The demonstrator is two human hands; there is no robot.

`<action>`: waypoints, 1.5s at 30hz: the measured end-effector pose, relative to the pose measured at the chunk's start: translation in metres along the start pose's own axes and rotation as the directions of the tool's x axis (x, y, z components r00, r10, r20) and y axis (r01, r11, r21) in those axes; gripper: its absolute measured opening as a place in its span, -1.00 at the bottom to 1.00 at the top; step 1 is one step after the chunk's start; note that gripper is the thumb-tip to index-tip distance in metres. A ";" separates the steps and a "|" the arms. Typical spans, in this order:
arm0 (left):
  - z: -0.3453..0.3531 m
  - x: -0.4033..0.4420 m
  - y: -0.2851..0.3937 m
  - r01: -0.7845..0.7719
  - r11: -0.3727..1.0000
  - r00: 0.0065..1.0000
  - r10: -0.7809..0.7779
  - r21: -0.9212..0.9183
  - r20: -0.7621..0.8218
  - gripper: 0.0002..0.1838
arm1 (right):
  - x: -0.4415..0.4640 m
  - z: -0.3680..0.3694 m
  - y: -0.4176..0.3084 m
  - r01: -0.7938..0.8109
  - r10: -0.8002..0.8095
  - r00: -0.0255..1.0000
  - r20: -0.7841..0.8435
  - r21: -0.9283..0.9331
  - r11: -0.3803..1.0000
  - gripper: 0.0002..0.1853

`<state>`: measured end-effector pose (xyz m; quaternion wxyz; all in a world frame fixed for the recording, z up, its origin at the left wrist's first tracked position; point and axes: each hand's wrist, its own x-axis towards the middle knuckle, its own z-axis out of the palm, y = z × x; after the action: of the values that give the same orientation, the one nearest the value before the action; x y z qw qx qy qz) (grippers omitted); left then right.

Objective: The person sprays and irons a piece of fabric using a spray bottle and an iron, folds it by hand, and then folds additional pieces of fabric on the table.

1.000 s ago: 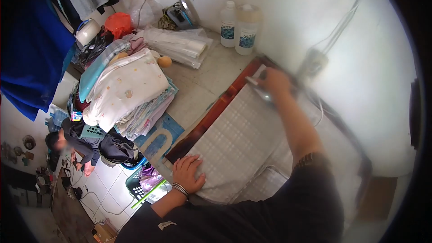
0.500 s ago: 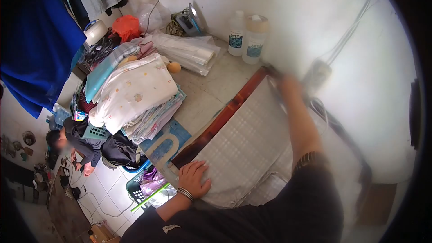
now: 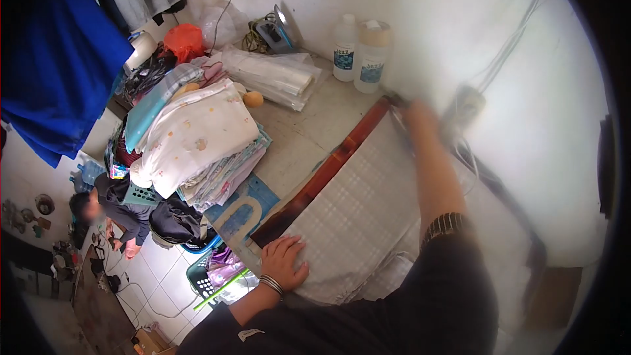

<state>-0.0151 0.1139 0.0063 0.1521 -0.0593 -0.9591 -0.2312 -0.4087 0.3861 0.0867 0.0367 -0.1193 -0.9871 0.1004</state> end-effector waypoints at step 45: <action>0.057 -0.022 0.084 -0.550 0.835 0.768 0.501 0.010 0.399 -0.16 | -0.734 -0.044 0.320 -0.519 0.665 0.688 -0.291 0.444 0.731 -0.82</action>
<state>0.0059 0.2137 -0.0131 0.0253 -0.3595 -0.9272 -0.1023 0.3798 0.5204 0.0277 0.2379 -0.4474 -0.8281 0.2397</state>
